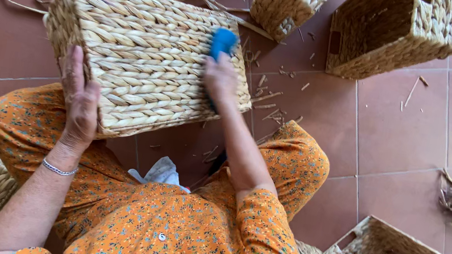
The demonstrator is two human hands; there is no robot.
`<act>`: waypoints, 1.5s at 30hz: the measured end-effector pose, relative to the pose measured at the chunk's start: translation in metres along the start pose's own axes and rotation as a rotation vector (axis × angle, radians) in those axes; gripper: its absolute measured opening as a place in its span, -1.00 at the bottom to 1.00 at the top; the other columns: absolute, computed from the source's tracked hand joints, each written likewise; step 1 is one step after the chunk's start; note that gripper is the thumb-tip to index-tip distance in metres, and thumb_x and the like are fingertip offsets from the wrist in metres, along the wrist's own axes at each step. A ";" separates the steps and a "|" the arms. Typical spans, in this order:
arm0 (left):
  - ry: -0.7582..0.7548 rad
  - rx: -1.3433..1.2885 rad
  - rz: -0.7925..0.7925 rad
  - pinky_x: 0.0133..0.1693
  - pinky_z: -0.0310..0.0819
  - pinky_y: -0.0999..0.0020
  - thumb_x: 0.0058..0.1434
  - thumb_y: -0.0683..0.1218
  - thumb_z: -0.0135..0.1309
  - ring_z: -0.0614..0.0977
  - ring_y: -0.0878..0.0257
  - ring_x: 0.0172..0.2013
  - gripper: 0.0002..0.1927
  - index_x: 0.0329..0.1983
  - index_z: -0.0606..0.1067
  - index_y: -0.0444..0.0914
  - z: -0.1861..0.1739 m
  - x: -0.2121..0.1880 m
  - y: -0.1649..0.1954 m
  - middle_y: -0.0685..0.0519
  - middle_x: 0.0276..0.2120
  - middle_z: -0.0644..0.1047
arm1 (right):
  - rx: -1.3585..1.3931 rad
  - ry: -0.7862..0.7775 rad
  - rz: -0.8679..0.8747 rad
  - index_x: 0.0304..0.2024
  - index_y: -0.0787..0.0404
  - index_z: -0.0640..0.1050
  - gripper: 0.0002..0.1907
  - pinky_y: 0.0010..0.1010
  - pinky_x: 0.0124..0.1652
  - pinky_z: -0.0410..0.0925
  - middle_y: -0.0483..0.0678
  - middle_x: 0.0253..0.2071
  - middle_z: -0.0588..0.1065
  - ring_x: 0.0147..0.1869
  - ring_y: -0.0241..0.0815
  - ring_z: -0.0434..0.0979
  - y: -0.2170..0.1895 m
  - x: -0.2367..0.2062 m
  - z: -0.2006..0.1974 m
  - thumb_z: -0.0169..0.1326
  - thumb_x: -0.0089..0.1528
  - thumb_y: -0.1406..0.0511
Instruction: The person sits on the floor and wipes woven water-hyacinth storage baskets one at a time with a blue cloth, turning each basket to wipe its sides and edges, then sets it aside and picks up the next basket.
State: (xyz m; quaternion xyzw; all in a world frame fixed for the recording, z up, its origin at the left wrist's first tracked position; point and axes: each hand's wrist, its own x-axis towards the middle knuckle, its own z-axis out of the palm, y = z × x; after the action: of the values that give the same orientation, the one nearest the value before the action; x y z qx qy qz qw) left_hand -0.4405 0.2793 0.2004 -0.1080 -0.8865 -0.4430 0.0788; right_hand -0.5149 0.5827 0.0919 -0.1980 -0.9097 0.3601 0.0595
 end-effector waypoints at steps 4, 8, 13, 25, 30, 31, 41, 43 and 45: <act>0.007 -0.056 0.003 0.58 -0.30 0.07 0.59 0.27 -0.51 -0.06 -0.01 0.61 -0.27 0.62 0.01 -0.29 0.004 -0.005 -0.011 -0.13 0.60 0.02 | 0.489 -0.156 -0.539 0.23 0.05 0.45 -0.54 -0.18 -0.10 0.48 0.06 -0.14 0.54 -0.11 0.03 0.62 -0.101 -0.101 -0.019 0.19 0.32 0.12; 0.011 -0.112 -0.193 0.58 -0.18 0.12 0.55 0.25 -0.59 0.09 0.06 0.56 -0.28 0.59 0.08 -0.25 0.004 -0.008 -0.018 -0.10 0.54 0.13 | 0.309 -0.154 -0.726 0.30 0.07 0.43 -0.39 -0.10 -0.16 0.45 0.08 -0.22 0.52 -0.18 0.10 0.59 -0.130 -0.142 -0.027 0.26 0.24 0.12; -0.004 -0.017 0.005 0.56 -0.35 0.06 0.47 0.16 -0.24 -0.07 -0.06 0.60 -0.23 0.63 -0.02 -0.31 -0.001 -0.007 -0.011 -0.19 0.60 -0.02 | 0.206 0.046 -0.437 0.23 0.01 0.48 -0.57 -0.18 -0.10 0.49 0.05 -0.05 0.60 -0.06 0.06 0.65 -0.047 -0.056 -0.002 0.15 0.33 0.12; 0.014 0.022 -0.012 0.55 -0.37 0.06 0.54 0.15 -0.37 -0.07 -0.07 0.60 -0.30 0.62 0.00 -0.29 0.001 0.005 0.000 -0.18 0.60 0.00 | -0.127 -0.131 0.297 0.05 0.07 0.52 -0.51 0.06 0.06 0.38 0.21 -0.03 0.58 0.06 0.29 0.57 0.039 -0.017 -0.025 -0.07 0.29 -0.08; 0.020 0.049 0.051 0.57 -0.33 0.07 0.60 0.20 -0.50 -0.06 -0.06 0.60 -0.32 0.60 0.01 -0.30 0.005 -0.003 -0.013 -0.19 0.58 0.00 | 0.494 -0.019 -0.687 0.31 0.03 0.40 -0.49 -0.18 0.04 0.48 0.13 0.07 0.53 0.03 0.07 0.59 -0.116 -0.125 -0.032 0.15 0.34 0.12; 0.012 0.093 0.085 0.58 -0.34 0.06 0.61 0.20 -0.48 -0.07 -0.06 0.60 -0.33 0.59 0.01 -0.31 0.005 -0.005 -0.015 -0.19 0.58 0.01 | 0.335 -0.134 -0.695 0.31 0.03 0.43 -0.44 -0.14 -0.06 0.46 0.12 -0.10 0.51 -0.09 0.07 0.58 -0.128 -0.139 -0.036 0.20 0.30 0.11; -0.003 -0.013 -0.013 0.55 -0.33 0.07 0.43 0.12 -0.21 -0.05 -0.07 0.59 -0.21 0.60 -0.01 -0.35 0.002 -0.003 0.001 -0.23 0.59 -0.02 | -0.066 0.048 -0.097 0.08 -0.03 0.52 -0.61 -0.02 -0.10 0.44 0.08 -0.12 0.62 -0.06 0.15 0.62 0.037 -0.005 -0.008 0.02 0.30 -0.01; -0.007 -0.009 -0.011 0.55 -0.32 0.07 0.44 0.12 -0.21 -0.05 -0.07 0.60 -0.23 0.61 -0.01 -0.35 0.001 -0.001 0.007 -0.22 0.59 -0.02 | -0.195 -0.023 0.245 0.11 0.01 0.49 -0.49 0.07 0.04 0.38 0.18 -0.02 0.57 0.07 0.28 0.55 0.089 0.006 -0.019 -0.09 0.30 -0.11; 0.002 -0.004 -0.013 0.55 -0.32 0.06 0.45 0.12 -0.22 -0.05 -0.08 0.60 -0.23 0.61 -0.01 -0.34 0.000 0.004 0.011 -0.22 0.60 -0.02 | -0.234 -0.043 0.364 0.09 0.04 0.48 -0.47 0.08 0.08 0.35 0.22 0.04 0.54 0.12 0.32 0.53 0.107 0.012 -0.029 -0.12 0.30 -0.13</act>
State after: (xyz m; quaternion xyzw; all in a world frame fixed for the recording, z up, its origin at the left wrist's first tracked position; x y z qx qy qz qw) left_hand -0.4413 0.2861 0.2092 -0.1017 -0.8861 -0.4456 0.0767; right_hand -0.4849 0.6769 0.0400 -0.3568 -0.8957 0.2609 -0.0491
